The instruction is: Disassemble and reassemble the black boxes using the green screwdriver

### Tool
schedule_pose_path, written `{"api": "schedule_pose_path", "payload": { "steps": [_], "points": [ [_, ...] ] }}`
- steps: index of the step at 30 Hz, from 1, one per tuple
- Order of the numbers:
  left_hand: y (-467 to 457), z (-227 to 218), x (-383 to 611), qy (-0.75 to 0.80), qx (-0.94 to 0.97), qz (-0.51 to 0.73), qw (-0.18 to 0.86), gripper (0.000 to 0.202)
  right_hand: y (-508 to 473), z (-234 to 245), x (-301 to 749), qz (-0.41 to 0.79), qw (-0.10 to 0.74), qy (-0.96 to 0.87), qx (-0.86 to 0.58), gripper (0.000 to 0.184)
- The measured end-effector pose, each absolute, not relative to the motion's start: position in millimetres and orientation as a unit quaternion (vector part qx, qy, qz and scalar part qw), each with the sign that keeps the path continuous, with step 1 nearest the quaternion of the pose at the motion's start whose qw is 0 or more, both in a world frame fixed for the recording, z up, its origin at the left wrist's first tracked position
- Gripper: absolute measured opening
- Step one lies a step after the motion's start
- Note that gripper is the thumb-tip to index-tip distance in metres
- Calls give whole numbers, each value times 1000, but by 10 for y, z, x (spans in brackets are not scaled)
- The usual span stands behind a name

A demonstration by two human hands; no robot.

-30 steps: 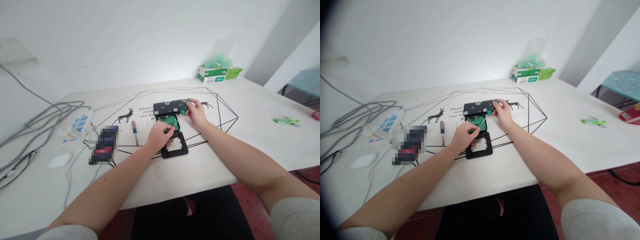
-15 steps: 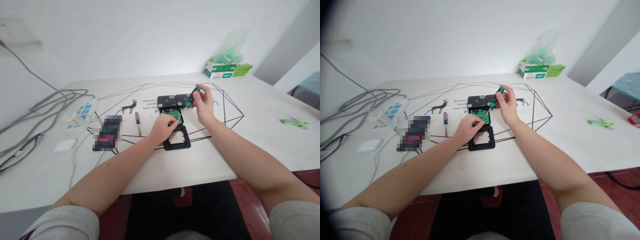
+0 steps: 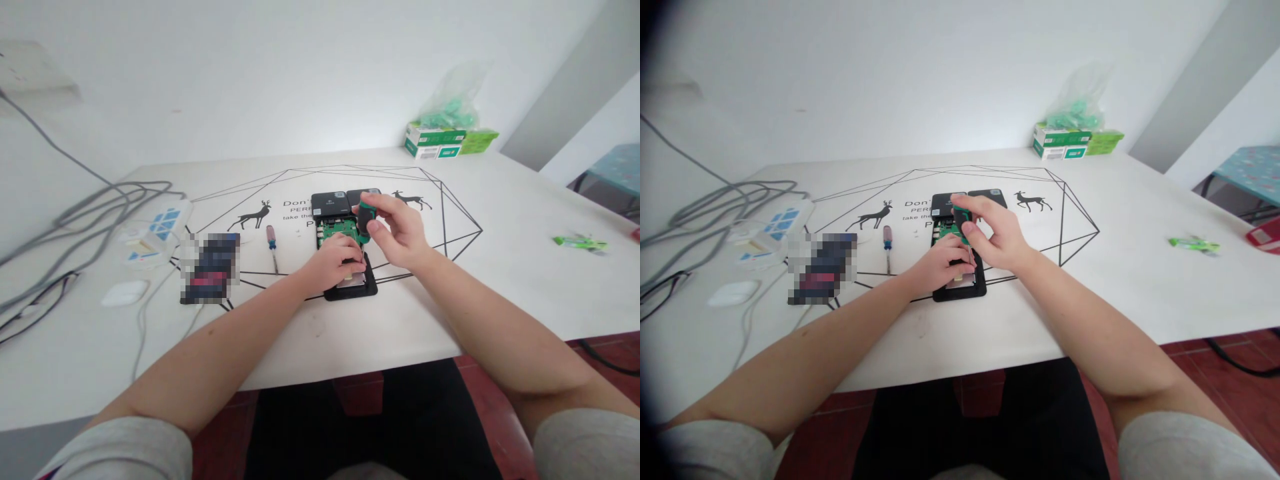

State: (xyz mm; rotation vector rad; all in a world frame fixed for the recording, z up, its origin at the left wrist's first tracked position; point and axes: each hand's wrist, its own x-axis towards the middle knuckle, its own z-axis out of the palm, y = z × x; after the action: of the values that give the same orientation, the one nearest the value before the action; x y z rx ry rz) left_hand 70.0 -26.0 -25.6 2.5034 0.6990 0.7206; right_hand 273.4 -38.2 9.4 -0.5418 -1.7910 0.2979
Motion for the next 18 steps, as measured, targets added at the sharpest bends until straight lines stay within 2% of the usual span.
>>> {"api": "schedule_pose_path", "payload": {
  "steps": [6,14,18],
  "points": [
    [-285,-236,703,243,922,224,203,12,-375,31,2693,115,574,-774,-242,40],
    [-347,-225,699,241,924,233,182,9,-384,-29,2647,98,577,-772,-249,40],
    [-352,-226,711,237,925,243,170,13,-376,-41,2622,68,594,-763,-244,42]
  ]
}}
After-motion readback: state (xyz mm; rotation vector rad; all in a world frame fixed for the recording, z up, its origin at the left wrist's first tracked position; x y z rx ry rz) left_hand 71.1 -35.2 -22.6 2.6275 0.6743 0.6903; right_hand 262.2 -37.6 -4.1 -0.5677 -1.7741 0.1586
